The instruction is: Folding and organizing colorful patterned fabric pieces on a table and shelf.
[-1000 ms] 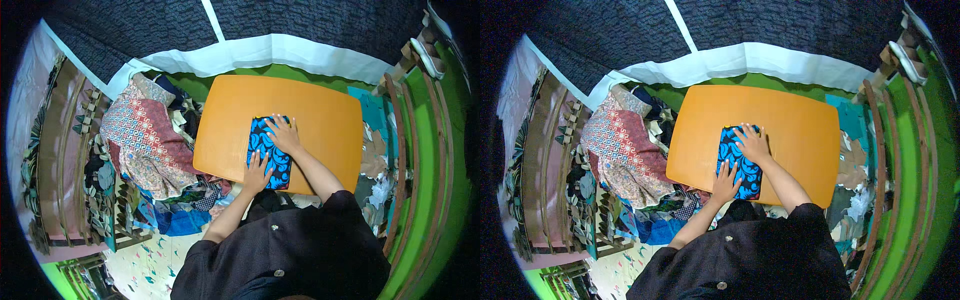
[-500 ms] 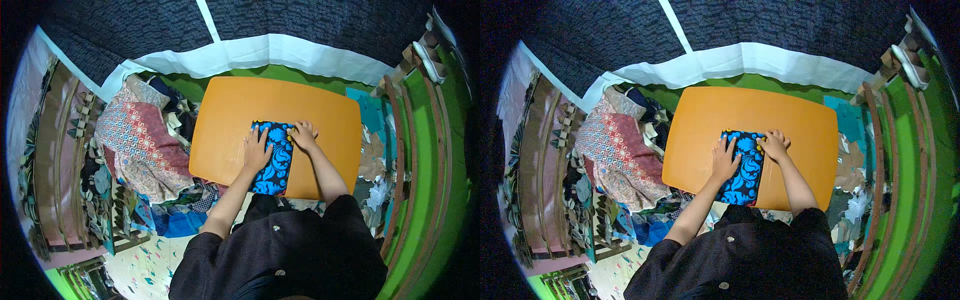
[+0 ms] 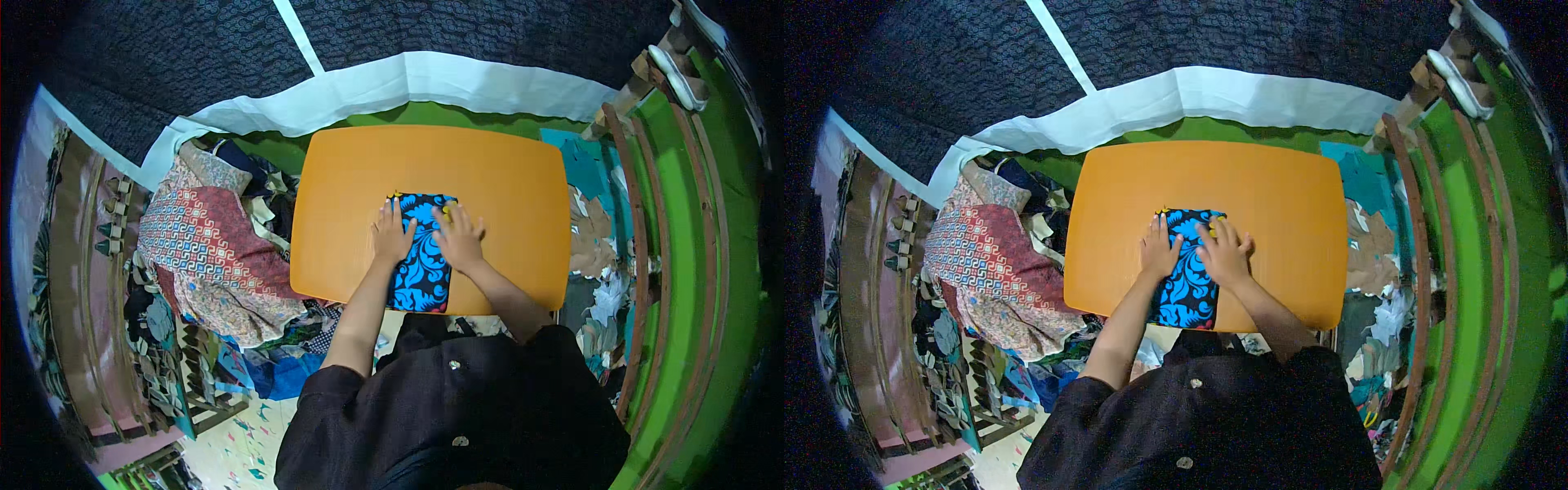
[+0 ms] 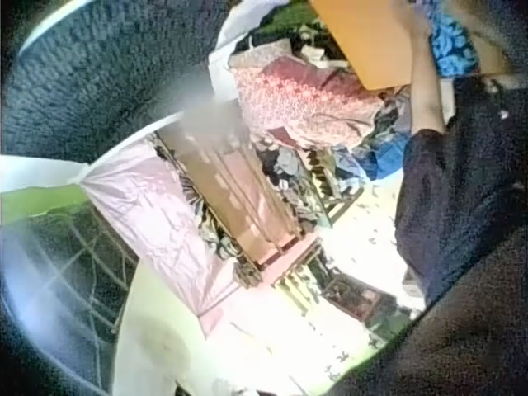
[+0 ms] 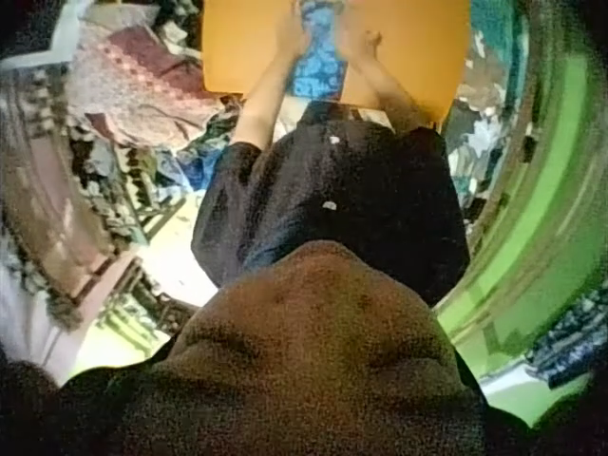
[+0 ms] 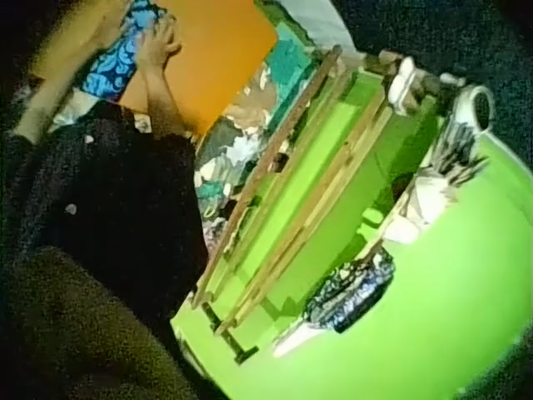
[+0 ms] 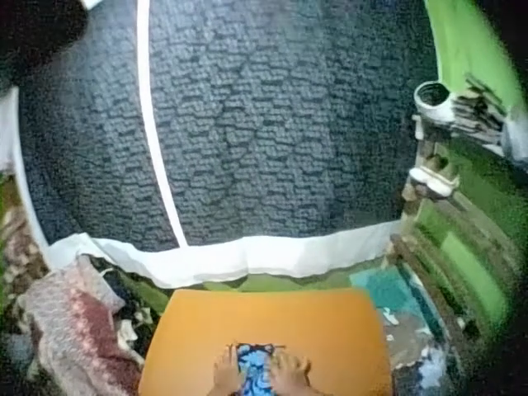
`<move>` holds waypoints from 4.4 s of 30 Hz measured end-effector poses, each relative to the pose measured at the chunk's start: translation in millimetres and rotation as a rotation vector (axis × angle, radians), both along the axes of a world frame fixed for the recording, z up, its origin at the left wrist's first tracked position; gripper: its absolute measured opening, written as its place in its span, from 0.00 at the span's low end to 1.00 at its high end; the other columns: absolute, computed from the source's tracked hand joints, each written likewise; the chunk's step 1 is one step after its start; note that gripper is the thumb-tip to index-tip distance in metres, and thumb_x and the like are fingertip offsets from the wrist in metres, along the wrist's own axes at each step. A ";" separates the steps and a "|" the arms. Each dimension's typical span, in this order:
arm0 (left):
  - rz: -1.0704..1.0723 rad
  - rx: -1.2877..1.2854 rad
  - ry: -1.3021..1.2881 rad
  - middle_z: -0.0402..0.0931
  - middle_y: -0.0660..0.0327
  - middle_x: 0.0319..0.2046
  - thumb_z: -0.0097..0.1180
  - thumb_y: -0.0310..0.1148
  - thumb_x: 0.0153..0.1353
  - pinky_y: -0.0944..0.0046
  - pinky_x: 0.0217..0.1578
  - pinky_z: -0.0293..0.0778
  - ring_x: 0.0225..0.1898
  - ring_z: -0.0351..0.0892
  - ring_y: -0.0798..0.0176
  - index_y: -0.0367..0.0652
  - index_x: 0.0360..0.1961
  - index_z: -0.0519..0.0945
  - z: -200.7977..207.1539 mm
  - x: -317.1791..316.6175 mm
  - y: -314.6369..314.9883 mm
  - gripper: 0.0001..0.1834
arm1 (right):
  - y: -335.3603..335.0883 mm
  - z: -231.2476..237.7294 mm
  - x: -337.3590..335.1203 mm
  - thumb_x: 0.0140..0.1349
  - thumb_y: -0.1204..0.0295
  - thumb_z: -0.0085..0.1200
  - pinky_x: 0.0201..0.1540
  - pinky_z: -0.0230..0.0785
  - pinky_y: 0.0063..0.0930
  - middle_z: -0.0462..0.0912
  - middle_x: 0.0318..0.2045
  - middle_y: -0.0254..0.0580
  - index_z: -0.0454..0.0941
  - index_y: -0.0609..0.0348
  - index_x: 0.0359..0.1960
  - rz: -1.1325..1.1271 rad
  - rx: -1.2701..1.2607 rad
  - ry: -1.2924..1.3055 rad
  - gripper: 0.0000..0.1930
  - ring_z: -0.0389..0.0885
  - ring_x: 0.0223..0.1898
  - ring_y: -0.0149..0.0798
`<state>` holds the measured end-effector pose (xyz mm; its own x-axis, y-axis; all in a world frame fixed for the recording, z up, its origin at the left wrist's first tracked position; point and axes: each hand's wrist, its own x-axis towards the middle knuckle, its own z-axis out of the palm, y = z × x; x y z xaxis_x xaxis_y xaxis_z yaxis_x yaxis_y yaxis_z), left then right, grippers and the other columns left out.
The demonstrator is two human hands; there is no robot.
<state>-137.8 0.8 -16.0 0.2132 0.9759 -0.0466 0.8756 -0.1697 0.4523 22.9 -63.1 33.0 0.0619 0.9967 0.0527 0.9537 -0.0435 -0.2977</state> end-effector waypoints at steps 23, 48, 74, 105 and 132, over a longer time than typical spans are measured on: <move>-0.082 0.167 0.100 0.50 0.47 0.60 0.39 0.43 0.58 0.35 0.54 0.47 0.62 0.48 0.46 0.49 0.61 0.55 2.0 -22.3 -109.6 0.29 | -96.5 -35.0 -11.3 0.58 0.51 0.40 0.56 0.36 0.66 0.45 0.64 0.42 0.47 0.42 0.63 0.259 -0.155 0.071 0.32 0.42 0.65 0.44; 0.260 -0.786 -1.092 0.73 0.54 0.41 0.60 0.39 0.45 0.58 0.44 0.70 0.41 0.74 0.58 0.36 0.48 0.70 31.3 -14.3 -109.3 0.28 | -120.2 -22.7 7.4 0.41 0.82 0.56 0.46 0.67 0.35 0.72 0.41 0.45 0.61 0.62 0.47 -0.485 -0.218 1.738 0.27 0.72 0.45 0.41; -0.822 -0.894 -1.140 0.62 0.54 0.52 0.58 0.29 0.50 0.62 0.52 0.61 0.52 0.63 0.61 0.35 0.57 0.57 181.2 -18.0 -108.9 0.34 | -224.2 162.2 -148.1 0.46 0.79 0.56 0.61 0.45 0.29 0.54 0.61 0.47 0.46 0.60 0.63 -0.881 0.881 0.861 0.42 0.53 0.61 0.37; -1.680 -0.176 -1.670 0.55 0.38 0.56 0.57 0.42 0.51 0.63 0.54 0.57 0.57 0.59 0.53 0.29 0.60 0.44 516.2 153.4 -225.8 0.46 | -330.1 425.9 -81.8 0.38 0.61 0.64 0.60 0.44 0.46 0.50 0.59 0.66 0.55 0.61 0.59 -0.915 1.334 -0.950 0.45 0.52 0.61 0.55; -1.089 1.109 -1.982 0.60 0.51 0.55 0.48 0.40 0.46 0.45 0.61 0.30 0.59 0.54 0.49 0.53 0.41 0.78 342.0 137.3 -190.6 0.19 | -278.7 323.3 -77.9 0.48 0.70 0.45 0.59 0.44 0.44 0.72 0.47 0.50 0.76 0.61 0.40 -0.615 1.583 -1.147 0.17 0.66 0.52 0.48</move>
<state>-0.5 -189.8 326.0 -0.4275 0.0980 0.8987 -0.7037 -0.6601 -0.2628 -55.0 -341.8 356.3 -0.3820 -0.0815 0.9206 0.6567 -0.7248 0.2083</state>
